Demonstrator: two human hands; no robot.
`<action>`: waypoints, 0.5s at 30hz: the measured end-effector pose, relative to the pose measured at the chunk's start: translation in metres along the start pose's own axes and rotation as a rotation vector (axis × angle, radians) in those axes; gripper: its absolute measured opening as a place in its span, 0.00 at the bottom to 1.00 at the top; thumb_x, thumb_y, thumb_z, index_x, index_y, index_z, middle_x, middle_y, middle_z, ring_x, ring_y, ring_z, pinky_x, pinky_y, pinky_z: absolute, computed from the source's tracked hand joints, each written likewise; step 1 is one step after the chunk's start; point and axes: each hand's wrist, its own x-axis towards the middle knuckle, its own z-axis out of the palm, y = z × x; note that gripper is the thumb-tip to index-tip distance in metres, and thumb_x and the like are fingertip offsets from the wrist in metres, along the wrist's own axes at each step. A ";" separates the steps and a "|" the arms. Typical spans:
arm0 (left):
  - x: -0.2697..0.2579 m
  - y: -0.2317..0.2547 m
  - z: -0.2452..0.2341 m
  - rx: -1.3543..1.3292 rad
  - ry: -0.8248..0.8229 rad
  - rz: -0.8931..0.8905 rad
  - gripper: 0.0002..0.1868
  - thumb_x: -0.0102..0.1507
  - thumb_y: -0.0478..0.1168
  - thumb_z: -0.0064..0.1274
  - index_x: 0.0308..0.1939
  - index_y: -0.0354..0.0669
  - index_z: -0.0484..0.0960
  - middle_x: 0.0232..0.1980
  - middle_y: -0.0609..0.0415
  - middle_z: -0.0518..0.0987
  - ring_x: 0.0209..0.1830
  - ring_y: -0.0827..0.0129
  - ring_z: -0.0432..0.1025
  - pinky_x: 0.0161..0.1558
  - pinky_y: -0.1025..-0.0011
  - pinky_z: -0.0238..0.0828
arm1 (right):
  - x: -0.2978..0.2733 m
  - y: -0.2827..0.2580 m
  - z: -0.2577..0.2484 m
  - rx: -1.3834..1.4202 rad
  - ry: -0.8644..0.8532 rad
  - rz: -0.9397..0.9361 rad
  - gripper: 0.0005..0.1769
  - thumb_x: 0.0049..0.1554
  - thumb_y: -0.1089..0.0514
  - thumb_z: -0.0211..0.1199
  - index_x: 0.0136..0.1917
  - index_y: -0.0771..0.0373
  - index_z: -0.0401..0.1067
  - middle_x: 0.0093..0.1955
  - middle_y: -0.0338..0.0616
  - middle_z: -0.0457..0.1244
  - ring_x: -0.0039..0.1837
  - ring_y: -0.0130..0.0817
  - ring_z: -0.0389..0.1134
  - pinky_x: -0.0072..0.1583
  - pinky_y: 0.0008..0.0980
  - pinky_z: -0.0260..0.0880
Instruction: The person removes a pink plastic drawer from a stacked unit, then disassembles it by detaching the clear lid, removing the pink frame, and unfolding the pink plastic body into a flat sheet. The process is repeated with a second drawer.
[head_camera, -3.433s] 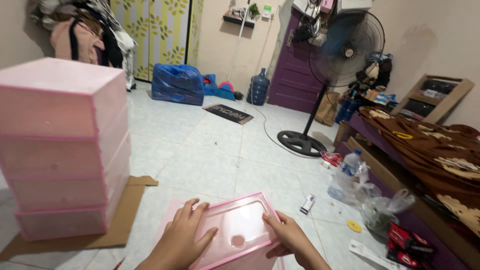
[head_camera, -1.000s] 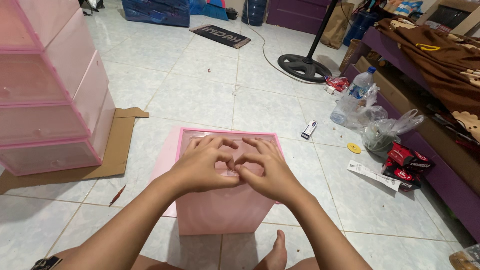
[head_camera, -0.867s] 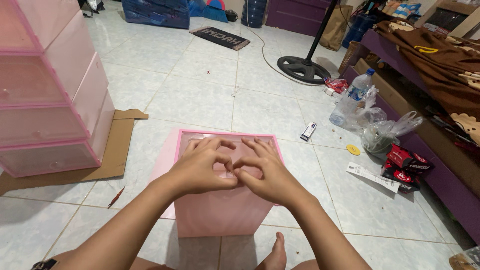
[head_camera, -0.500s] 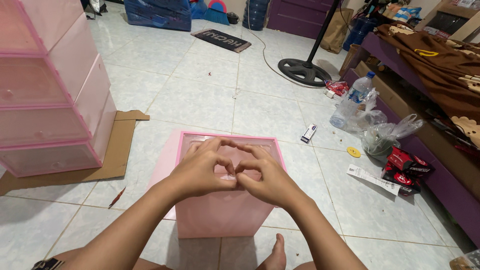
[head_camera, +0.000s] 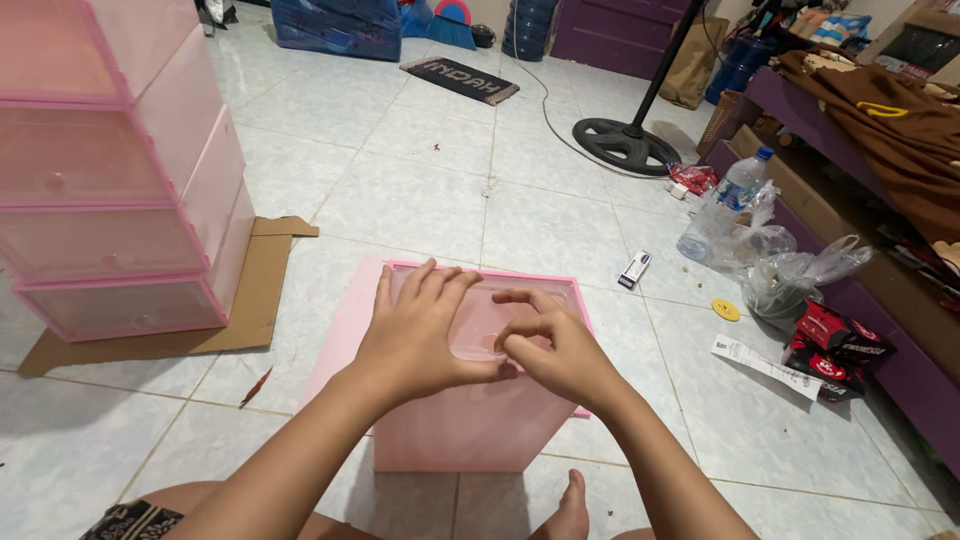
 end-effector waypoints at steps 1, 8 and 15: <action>0.000 0.000 0.000 0.003 -0.032 -0.021 0.62 0.39 0.76 0.65 0.70 0.49 0.67 0.74 0.43 0.63 0.78 0.49 0.49 0.72 0.41 0.34 | 0.001 0.000 0.001 0.008 0.013 0.015 0.13 0.48 0.57 0.58 0.40 0.63 0.82 0.69 0.37 0.64 0.64 0.34 0.70 0.62 0.36 0.71; -0.002 -0.003 0.001 0.046 -0.021 0.004 0.60 0.40 0.77 0.63 0.67 0.47 0.69 0.71 0.41 0.64 0.77 0.49 0.51 0.73 0.41 0.33 | 0.003 0.008 0.007 -0.029 0.085 -0.045 0.13 0.47 0.59 0.58 0.36 0.67 0.82 0.55 0.38 0.66 0.56 0.31 0.69 0.55 0.32 0.71; -0.005 -0.005 0.002 0.017 0.033 0.066 0.56 0.42 0.76 0.63 0.64 0.43 0.74 0.69 0.40 0.67 0.76 0.49 0.53 0.72 0.39 0.34 | 0.001 0.015 0.014 -0.017 0.163 -0.114 0.12 0.47 0.61 0.58 0.34 0.70 0.80 0.48 0.41 0.64 0.53 0.31 0.67 0.55 0.30 0.70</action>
